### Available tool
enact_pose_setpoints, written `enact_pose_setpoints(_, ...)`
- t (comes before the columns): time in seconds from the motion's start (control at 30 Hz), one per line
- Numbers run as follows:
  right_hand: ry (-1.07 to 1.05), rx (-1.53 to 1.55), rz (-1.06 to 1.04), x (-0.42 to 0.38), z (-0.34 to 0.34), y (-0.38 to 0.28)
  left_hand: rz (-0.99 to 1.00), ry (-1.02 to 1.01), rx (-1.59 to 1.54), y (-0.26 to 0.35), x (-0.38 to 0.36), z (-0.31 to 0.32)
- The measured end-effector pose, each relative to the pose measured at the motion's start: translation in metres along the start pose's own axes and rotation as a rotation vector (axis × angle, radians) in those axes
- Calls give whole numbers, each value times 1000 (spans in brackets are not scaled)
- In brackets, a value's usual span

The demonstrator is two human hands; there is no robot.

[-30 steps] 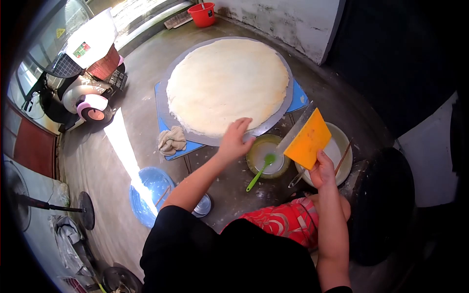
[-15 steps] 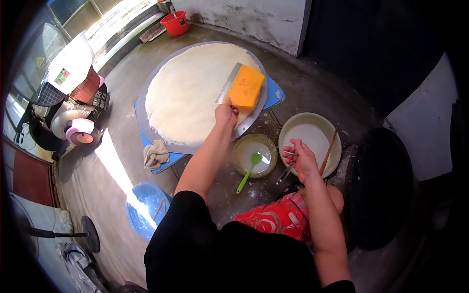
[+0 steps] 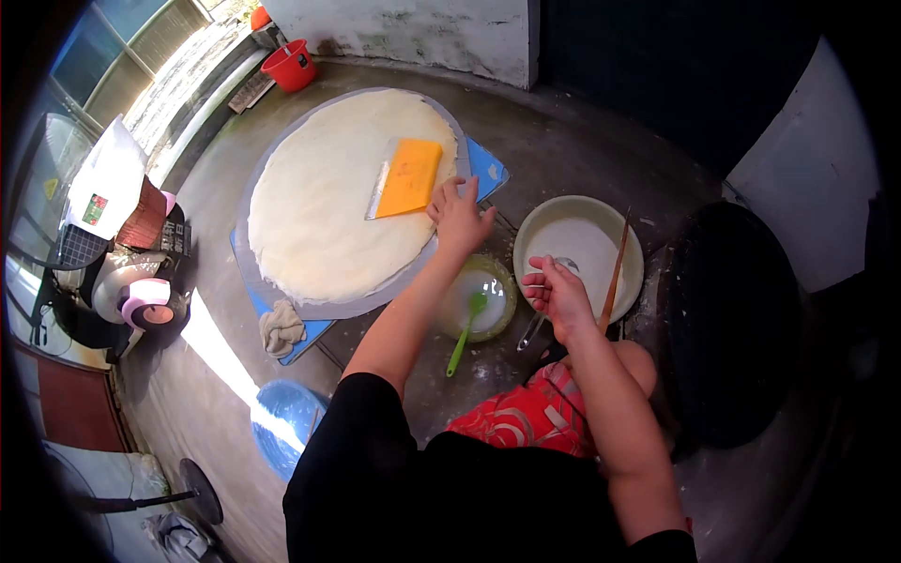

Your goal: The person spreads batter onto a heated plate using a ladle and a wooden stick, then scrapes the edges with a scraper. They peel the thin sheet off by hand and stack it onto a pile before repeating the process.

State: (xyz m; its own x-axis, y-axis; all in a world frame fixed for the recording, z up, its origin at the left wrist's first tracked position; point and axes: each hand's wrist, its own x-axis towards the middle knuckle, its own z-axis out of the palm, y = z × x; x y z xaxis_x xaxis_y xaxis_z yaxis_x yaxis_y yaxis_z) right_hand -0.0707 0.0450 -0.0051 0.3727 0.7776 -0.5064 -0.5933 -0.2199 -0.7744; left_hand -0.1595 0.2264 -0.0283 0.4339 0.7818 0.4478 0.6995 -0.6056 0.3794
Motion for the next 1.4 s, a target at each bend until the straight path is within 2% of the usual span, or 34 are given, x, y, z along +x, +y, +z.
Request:
enact_pose_setpoints(0.03, 6, -6, 6, 0, -2, 0, 111, -91, 79, 5, 8, 9)
enact_pose_setpoints(0.27, 62, 7, -5, -4, -10, -5, 117, -133, 333, 7, 47, 66)
enact_pose_setpoints(0.4, 53, 30, -6, -3, -13, -5, 249, -30, 309, 5, 35, 62)
enact_pose_setpoints(0.5, 41, 51, -14, -4, -11, -7, 255, 65, 145, 10, 20, 43)
enact_pose_setpoints(0.57, 52, 75, -53, -6, -11, -9, 202, 160, -329, 19, 12, 26)
enact_pose_setpoints(0.6, 62, 93, -90, -6, -11, -10, 211, 158, -333, 28, 8, 12)
enact_pose_setpoints(0.67, 120, 139, -118, -6, -14, -15, -122, -84, -980, 54, -2, -25)
enact_pose_setpoints(0.73, 206, 196, -155, -8, -21, -24, -25, -157, -1210, 93, -16, -84)
enact_pose_setpoints(0.8, 240, 261, -167, -10, -26, -36, 181, -283, -1327, 127, -36, -133)
enact_pose_setpoints(0.87, 252, 292, -218, -15, -31, -52, 704, -487, -1357, 151, -43, -179)
enact_pose_setpoints(0.9, 244, 297, -253, -22, -33, -62, 860, -603, -1506, 163, -48, -195)
enact_pose_setpoints(0.93, 274, 304, -271, -29, -39, -71, 1062, -588, -1646, 176, -54, -201)
enact_pose_setpoints(1.0, 192, 184, -361, -40, -51, -83, 1326, -734, -1703, 194, -50, -222)
enact_pose_setpoints(1.03, 212, 189, -374, -47, -59, -83, 1260, -821, -1848, 197, -60, -225)
enact_pose_setpoints(1.1, 233, -80, -448, -65, -82, -77, 1463, -678, -1933, 210, -62, -223)
enact_pose_setpoints(1.13, 248, -123, -488, -66, -96, -60, 1467, -689, -1942, 215, -65, -225)
enact_pose_setpoints(1.2, 372, -280, -370, -68, -146, 10, 1195, -593, -2023, 220, -72, -228)
enact_pose_setpoints(1.23, 431, -362, -360, -64, -169, 47, 1186, -598, -2026, 218, -70, -227)
enact_pose_setpoints(1.27, 489, -447, -352, -59, -190, 80, 1230, -695, -1961, 214, -66, -226)
enact_pose_setpoints(1.3, 556, -556, -210, -57, -206, 104, 1271, -792, -1893, 210, -62, -224)
enact_pose_setpoints(1.33, 617, -660, -60, -52, -217, 127, 1260, -800, -1895, 207, -60, -221)
enact_pose_setpoints(1.4, 666, -694, 29, -31, -232, 176, 1126, -834, -1643, 199, -63, -209)
